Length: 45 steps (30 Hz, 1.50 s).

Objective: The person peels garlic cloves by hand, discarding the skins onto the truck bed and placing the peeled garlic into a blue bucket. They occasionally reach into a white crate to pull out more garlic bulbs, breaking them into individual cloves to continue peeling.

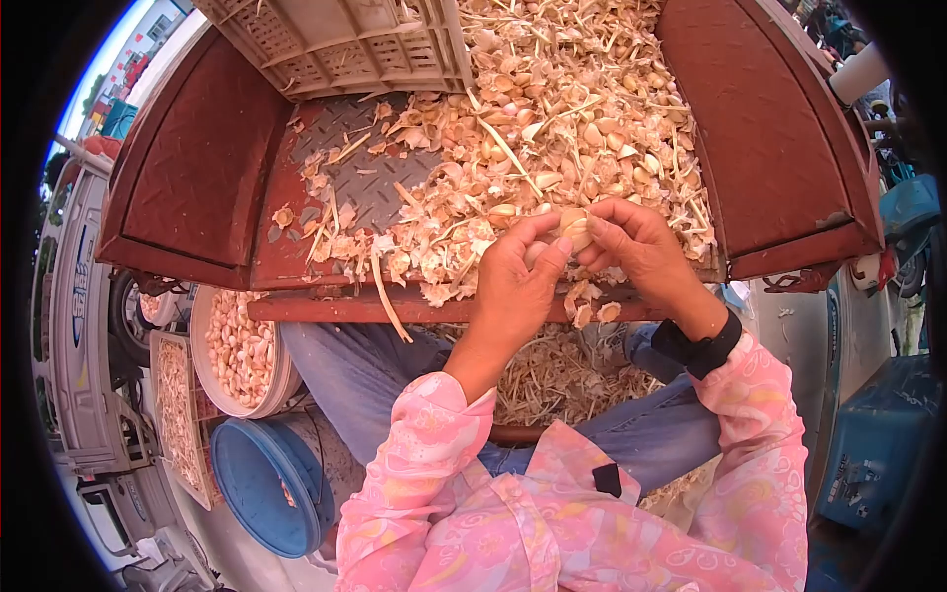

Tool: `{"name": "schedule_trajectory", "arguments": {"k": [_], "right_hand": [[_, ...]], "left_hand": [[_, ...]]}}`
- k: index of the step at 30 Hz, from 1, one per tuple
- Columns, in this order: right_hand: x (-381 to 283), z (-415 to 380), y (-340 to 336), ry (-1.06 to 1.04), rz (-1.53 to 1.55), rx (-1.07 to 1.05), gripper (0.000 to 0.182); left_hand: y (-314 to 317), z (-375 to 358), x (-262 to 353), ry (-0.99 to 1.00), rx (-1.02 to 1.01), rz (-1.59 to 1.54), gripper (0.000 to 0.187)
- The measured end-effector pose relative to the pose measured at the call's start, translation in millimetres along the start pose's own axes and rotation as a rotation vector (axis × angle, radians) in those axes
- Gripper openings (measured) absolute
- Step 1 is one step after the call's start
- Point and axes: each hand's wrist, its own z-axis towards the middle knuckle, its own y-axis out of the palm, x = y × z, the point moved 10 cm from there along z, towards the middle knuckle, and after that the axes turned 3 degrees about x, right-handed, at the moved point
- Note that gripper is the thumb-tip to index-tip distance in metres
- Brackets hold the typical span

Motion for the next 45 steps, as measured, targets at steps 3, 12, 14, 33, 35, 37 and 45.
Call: {"name": "schedule_trajectory", "arguments": {"k": [3, 12, 14, 33, 35, 37, 45], "right_hand": [[4, -3, 5, 0.018, 0.151, -0.053, 0.023], [-18, -8, 11, -0.038, -0.121, -0.099, 0.020], [-20, -7, 13, -0.041, -0.149, -0.121, 0.017], [-10, -7, 4, -0.252, 0.105, 0.147, 0.016], [-6, -7, 4, -0.231, 0.192, 0.141, 0.016], [0, -5, 5, -0.184, 0.316, 0.133, 0.016], [19, -4, 0, -0.062, 0.518, 0.182, 0.015]], "left_hand": [[10, -1, 1, -0.039, -0.031, -0.147, 0.032], [3, -8, 16, 0.090, -0.014, 0.080, 0.022], [6, -7, 22, 0.161, -0.042, 0.174, 0.020], [7, -17, 30, 0.414, 0.331, 0.237, 0.025], [9, -18, 35, 0.477, 0.352, 0.264, 0.024], [11, -17, 33, 0.501, 0.363, 0.289, 0.022], [20, -13, 39, 0.568, 0.266, 0.308, 0.017]]}}
